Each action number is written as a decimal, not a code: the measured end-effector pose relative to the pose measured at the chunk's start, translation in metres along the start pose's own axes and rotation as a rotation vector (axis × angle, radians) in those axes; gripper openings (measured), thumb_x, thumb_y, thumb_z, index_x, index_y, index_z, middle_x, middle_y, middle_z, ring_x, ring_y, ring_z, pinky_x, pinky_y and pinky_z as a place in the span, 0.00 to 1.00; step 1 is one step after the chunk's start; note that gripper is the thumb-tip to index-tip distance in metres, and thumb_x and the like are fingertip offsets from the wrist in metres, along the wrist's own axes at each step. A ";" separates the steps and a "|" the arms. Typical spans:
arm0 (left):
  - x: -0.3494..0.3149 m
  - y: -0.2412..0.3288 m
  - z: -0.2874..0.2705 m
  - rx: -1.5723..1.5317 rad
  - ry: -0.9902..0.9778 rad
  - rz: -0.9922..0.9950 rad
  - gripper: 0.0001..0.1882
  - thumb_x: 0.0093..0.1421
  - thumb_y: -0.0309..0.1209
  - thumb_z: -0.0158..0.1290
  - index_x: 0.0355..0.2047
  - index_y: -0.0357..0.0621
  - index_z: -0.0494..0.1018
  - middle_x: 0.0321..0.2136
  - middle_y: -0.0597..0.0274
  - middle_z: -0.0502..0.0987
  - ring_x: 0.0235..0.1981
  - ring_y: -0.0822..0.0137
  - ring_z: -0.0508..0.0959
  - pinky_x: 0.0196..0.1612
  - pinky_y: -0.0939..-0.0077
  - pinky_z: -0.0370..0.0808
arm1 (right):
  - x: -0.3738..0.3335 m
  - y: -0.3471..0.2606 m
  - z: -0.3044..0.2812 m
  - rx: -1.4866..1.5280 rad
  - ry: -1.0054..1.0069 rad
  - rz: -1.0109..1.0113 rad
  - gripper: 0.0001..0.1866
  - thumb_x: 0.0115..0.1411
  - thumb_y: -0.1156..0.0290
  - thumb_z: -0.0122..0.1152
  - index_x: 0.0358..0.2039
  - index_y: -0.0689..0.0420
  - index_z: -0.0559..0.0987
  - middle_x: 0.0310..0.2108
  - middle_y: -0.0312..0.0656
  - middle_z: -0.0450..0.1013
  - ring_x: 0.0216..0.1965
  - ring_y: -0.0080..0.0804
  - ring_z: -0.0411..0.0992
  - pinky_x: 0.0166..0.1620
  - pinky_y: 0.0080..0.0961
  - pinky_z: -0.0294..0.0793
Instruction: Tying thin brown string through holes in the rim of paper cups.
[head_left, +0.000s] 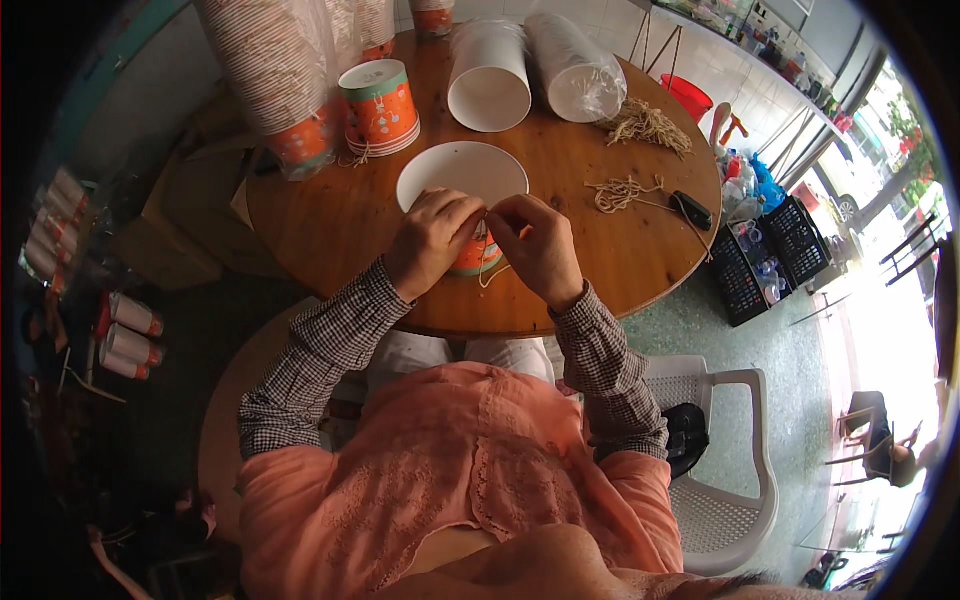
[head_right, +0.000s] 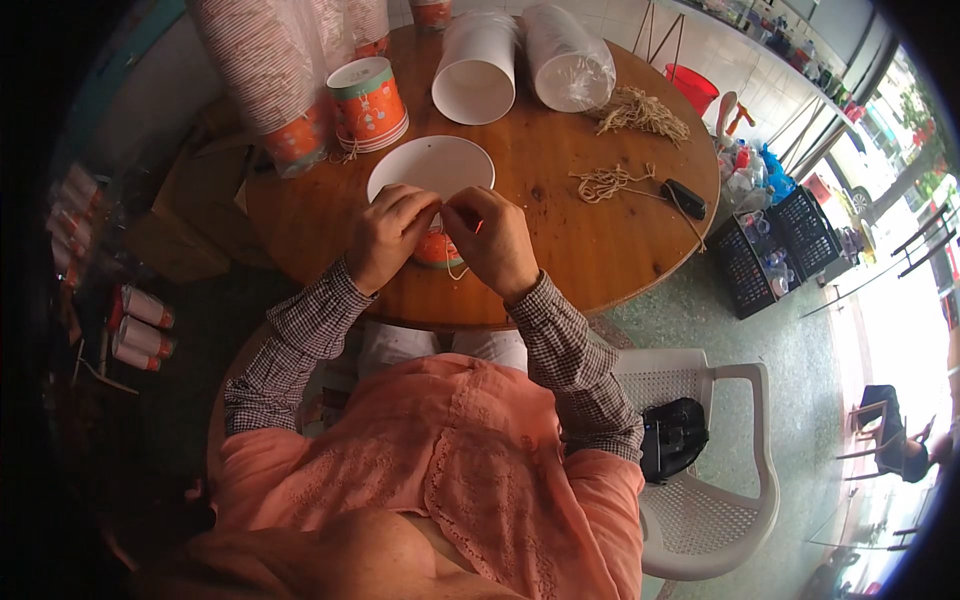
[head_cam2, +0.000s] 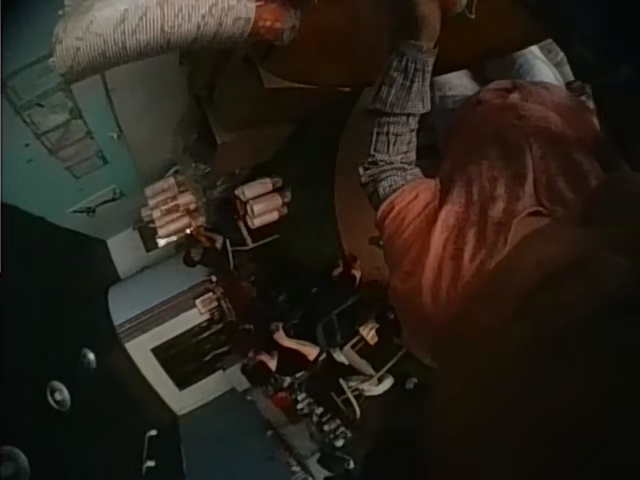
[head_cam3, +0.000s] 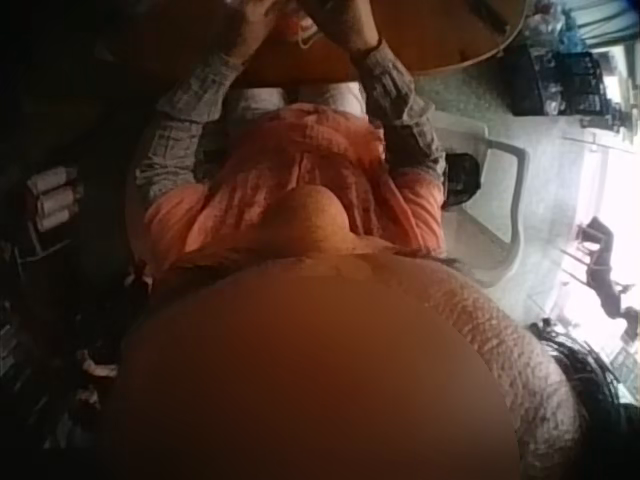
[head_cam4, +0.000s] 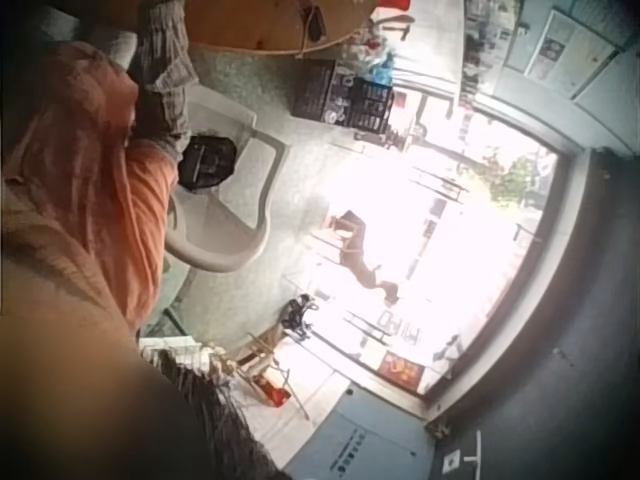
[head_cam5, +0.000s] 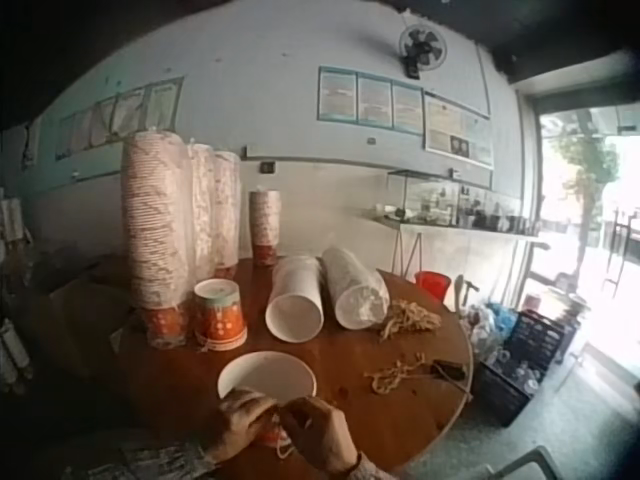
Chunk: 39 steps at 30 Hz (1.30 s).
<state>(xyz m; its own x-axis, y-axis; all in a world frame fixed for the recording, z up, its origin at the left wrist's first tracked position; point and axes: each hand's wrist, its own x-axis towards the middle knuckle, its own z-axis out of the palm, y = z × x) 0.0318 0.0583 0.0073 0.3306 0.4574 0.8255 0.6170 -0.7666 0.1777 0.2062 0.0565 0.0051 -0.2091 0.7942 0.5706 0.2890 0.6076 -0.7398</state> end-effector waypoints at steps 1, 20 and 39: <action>0.001 0.000 -0.001 -0.006 -0.027 -0.040 0.09 0.53 0.18 0.56 0.36 0.37 0.74 0.33 0.56 0.77 0.36 0.59 0.78 0.38 0.70 0.76 | 0.002 -0.002 -0.001 0.000 0.001 0.001 0.05 0.56 0.76 0.60 0.32 0.62 0.78 0.26 0.39 0.75 0.26 0.22 0.73 0.30 0.19 0.71; 0.021 -0.018 -0.020 -1.030 -0.370 -0.897 0.13 0.63 0.34 0.52 0.38 0.35 0.76 0.35 0.65 0.79 0.40 0.77 0.76 0.48 0.83 0.70 | -0.001 0.010 0.010 0.320 0.063 0.057 0.04 0.59 0.78 0.59 0.36 0.61 0.76 0.35 0.33 0.74 0.35 0.17 0.71 0.38 0.16 0.72; 0.012 -0.012 -0.009 -0.824 -0.327 -0.678 0.09 0.61 0.27 0.53 0.39 0.35 0.76 0.37 0.63 0.79 0.40 0.75 0.76 0.47 0.81 0.73 | 0.007 0.001 0.007 -0.014 0.217 -0.176 0.04 0.54 0.80 0.60 0.32 0.58 0.78 0.30 0.39 0.74 0.28 0.28 0.75 0.27 0.21 0.75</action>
<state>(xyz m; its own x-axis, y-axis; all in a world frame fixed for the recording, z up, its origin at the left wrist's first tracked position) 0.0216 0.0692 0.0198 0.3516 0.8982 0.2640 0.1191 -0.3226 0.9390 0.1983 0.0629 0.0058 -0.0525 0.6549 0.7539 0.2795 0.7344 -0.6185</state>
